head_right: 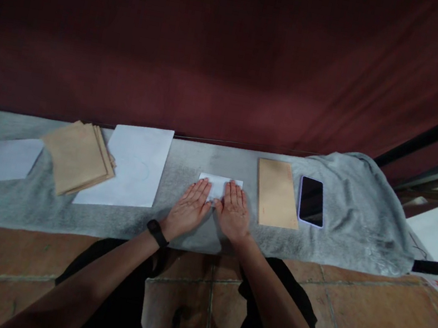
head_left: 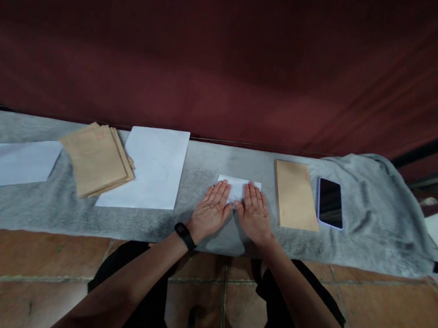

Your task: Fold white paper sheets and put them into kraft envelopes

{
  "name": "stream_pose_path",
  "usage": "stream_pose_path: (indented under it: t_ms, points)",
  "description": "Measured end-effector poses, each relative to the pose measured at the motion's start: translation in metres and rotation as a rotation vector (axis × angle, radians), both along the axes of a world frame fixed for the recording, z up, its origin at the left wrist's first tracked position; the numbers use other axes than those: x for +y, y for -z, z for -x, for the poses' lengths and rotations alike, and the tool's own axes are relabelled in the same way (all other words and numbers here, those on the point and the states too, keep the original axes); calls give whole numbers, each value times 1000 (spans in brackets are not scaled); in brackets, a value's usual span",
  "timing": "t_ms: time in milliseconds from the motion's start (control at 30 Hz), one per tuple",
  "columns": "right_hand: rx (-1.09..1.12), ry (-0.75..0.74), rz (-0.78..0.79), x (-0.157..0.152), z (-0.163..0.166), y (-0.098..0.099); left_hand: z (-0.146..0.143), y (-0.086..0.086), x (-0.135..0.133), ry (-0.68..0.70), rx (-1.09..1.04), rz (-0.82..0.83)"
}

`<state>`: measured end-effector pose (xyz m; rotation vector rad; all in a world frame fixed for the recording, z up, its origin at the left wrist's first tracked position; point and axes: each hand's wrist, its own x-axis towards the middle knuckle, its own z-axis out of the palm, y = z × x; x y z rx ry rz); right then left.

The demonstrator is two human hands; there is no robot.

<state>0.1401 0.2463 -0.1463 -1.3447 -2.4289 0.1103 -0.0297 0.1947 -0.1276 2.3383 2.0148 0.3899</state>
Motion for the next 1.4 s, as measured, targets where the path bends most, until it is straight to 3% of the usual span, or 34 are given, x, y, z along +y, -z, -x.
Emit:
stream_pose_path:
  t_ms: [367, 667, 767, 900, 1033, 1200, 1400]
  points:
    - [-19, 76, 46, 38, -6, -16, 16, -21, 22, -139, -30, 65]
    - [-13, 140, 147, 59, -5, -32, 15, -11, 38, -126, -98, -8]
    - [177, 67, 156, 62, -5, -41, 14, -19, 39, -94, -149, -124]
    - [502, -91, -28, 56, -3, -59, 15, -42, 34, -88, -162, -362]
    - [531, -227, -171, 43, -9, -69, 23, -55, 26, -41, -123, -491]
    - [269, -327, -150, 30, -21, -67, 30, -49, 15, 82, -48, -315]
    - [51, -420, 77, 17, -26, -62, 31, -40, 5, 212, -13, 19]
